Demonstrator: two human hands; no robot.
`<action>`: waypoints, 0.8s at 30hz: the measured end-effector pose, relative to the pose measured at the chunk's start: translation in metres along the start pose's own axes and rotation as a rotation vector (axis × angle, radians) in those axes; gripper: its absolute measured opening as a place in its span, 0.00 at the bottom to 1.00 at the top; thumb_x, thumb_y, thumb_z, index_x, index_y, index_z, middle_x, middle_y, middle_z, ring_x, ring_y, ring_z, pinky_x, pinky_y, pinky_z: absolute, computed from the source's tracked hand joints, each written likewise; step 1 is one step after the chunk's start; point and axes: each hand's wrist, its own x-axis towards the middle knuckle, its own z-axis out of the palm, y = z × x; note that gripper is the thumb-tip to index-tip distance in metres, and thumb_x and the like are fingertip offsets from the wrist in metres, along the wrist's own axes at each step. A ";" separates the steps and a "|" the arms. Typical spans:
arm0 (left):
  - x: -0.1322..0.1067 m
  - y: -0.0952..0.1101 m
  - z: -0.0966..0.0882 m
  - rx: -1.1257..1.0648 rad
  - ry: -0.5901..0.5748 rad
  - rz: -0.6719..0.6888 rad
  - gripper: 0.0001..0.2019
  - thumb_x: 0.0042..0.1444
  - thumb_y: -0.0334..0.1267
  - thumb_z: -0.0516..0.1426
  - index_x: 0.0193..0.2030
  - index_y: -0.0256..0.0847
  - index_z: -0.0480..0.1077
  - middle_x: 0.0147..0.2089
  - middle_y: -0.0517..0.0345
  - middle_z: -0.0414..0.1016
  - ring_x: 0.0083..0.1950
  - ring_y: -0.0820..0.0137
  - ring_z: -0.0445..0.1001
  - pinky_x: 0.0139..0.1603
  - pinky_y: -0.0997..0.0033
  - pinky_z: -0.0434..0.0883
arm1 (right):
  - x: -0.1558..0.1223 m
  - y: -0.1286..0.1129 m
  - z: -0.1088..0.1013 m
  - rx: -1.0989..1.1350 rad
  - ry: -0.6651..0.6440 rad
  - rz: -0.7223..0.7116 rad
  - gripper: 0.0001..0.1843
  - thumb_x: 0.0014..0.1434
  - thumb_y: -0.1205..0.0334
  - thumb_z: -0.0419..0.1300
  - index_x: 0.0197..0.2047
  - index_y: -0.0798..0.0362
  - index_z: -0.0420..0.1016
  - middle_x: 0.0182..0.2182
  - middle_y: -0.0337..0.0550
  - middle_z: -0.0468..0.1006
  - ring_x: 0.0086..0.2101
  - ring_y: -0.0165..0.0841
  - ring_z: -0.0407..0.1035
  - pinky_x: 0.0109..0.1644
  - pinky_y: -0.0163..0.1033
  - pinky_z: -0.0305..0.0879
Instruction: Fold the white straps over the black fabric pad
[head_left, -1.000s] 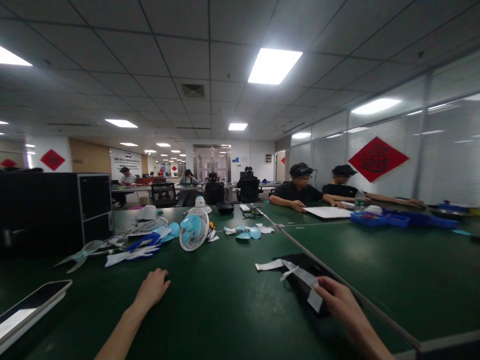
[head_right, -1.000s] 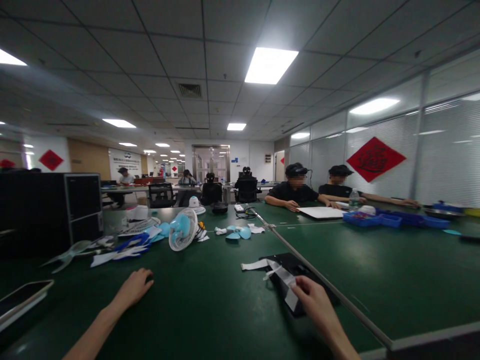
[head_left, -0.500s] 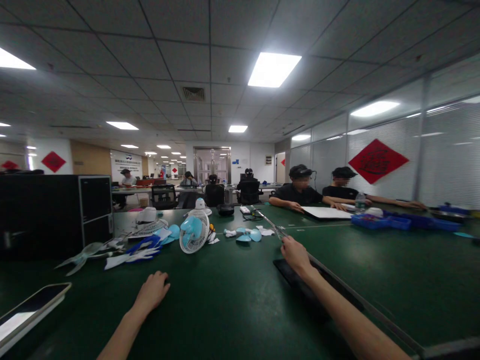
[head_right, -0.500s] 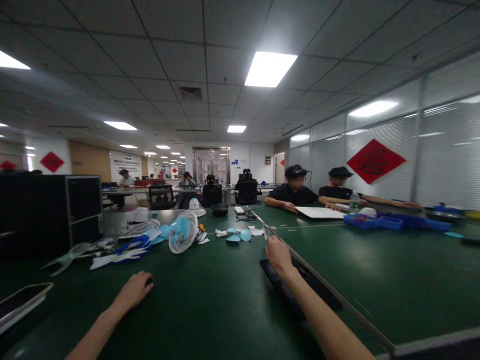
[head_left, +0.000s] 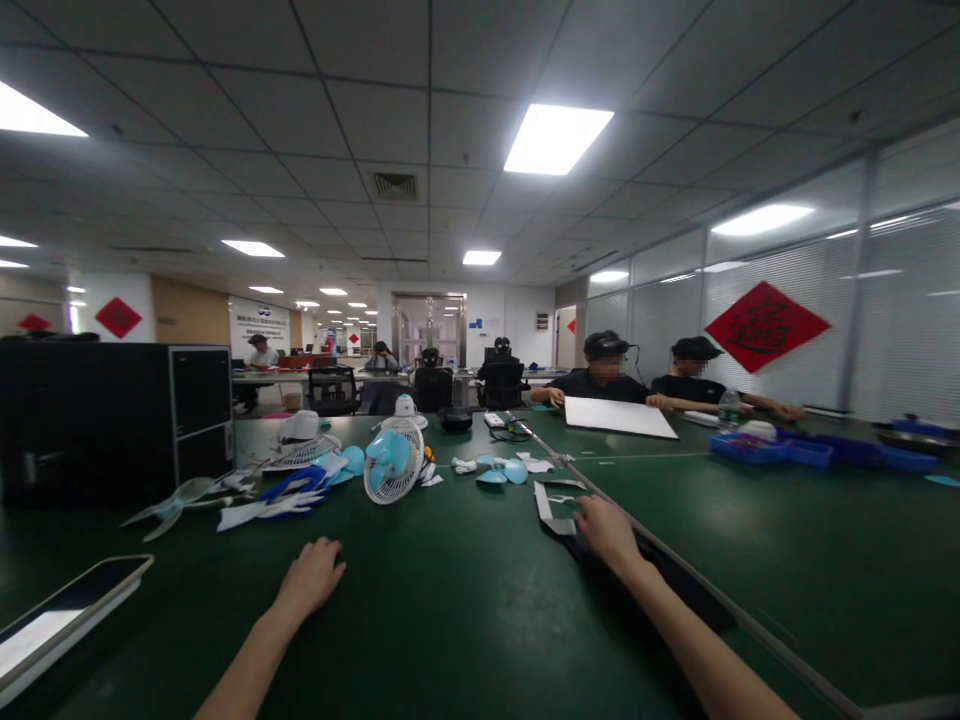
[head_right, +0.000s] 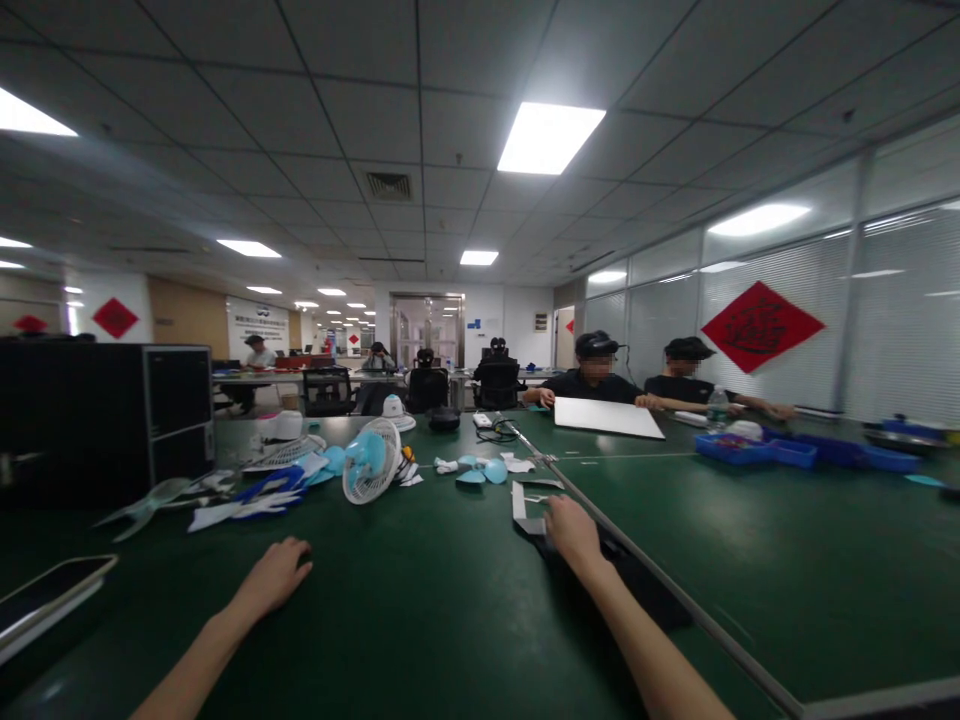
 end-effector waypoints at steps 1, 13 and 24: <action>0.000 0.000 0.000 -0.003 0.002 0.001 0.18 0.58 0.42 0.51 0.53 0.39 0.69 0.56 0.47 0.69 0.56 0.59 0.68 0.52 0.63 0.67 | -0.005 0.013 -0.003 -0.004 0.014 0.025 0.12 0.62 0.64 0.51 0.44 0.56 0.74 0.43 0.53 0.76 0.45 0.40 0.71 0.45 0.38 0.64; 0.002 -0.004 0.001 -0.011 -0.024 -0.006 0.20 0.57 0.43 0.50 0.55 0.39 0.68 0.58 0.47 0.68 0.58 0.57 0.67 0.54 0.61 0.67 | -0.032 0.078 -0.007 0.075 -0.139 0.302 0.09 0.56 0.62 0.55 0.36 0.54 0.75 0.38 0.53 0.80 0.40 0.42 0.75 0.35 0.38 0.64; -0.011 0.013 -0.015 0.012 -0.023 -0.010 0.18 0.58 0.40 0.50 0.53 0.39 0.69 0.56 0.47 0.70 0.56 0.59 0.68 0.52 0.63 0.68 | -0.038 0.111 -0.019 0.082 -0.058 0.359 0.15 0.54 0.56 0.53 0.29 0.52 0.79 0.33 0.57 0.81 0.36 0.48 0.75 0.33 0.43 0.64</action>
